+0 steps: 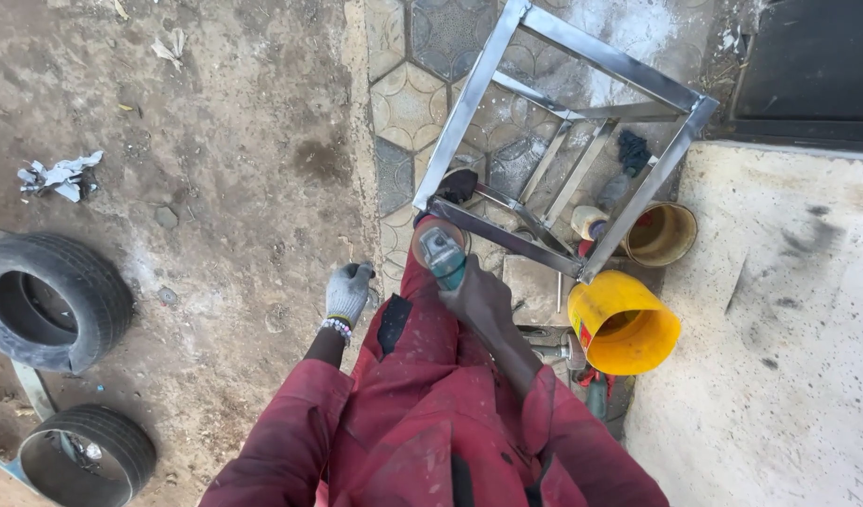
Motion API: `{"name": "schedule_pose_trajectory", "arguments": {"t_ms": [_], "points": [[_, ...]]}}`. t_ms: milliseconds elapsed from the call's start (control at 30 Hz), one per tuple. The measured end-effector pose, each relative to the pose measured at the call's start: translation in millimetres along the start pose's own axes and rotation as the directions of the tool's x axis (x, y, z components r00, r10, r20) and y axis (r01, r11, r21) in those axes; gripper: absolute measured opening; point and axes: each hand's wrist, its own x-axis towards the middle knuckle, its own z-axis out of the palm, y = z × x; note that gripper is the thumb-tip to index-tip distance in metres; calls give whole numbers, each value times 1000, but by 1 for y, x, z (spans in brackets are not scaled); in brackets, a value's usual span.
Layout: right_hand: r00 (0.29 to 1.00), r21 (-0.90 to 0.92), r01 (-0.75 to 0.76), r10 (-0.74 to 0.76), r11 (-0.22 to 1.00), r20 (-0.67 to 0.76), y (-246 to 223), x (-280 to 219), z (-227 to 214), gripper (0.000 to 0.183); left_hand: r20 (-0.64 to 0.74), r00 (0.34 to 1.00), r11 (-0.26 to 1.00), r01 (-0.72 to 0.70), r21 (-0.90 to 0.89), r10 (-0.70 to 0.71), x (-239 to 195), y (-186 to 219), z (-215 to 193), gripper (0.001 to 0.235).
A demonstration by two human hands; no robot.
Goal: Smoothing weld joints on a square metal frame using a handheld angle grinder.
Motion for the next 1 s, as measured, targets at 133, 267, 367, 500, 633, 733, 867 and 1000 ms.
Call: {"name": "schedule_pose_trajectory", "arguments": {"t_ms": [133, 267, 367, 500, 633, 733, 867, 1000], "points": [[998, -41, 53, -51, 998, 44, 4, -24, -15, 83, -5, 1000, 1000, 8, -27, -8, 1, -1, 3, 53], [996, -21, 90, -89, 996, 14, -4, -23, -29, 84, 24, 998, 998, 52, 43, -54, 13, -21, 16, 50], [995, 8, 99, -99, 995, -25, -17, 5, -32, 84, 35, 997, 996, 62, 68, -65, 9, -16, 13, 51], [991, 58, 117, -113, 991, -68, -34, 19, -30, 80, 31, 998, 996, 59, 60, -61, -2, 4, 5, 49], [986, 38, 152, -149, 988, -71, -35, 32, -18, 76, 43, 997, 998, 61, 29, -62, -1, 14, -3, 51], [989, 33, 125, -122, 992, -84, -38, 40, -22, 83, 27, 998, 999, 47, 26, -48, -3, 9, -4, 52], [991, 31, 112, -109, 993, -81, -44, 33, -22, 80, 23, 998, 998, 65, 7, -66, 5, -5, 3, 49], [986, 8, 157, -156, 988, -57, -41, 38, -9, 81, 24, 995, 996, 93, 5, -93, 5, -17, 4, 50]]}}
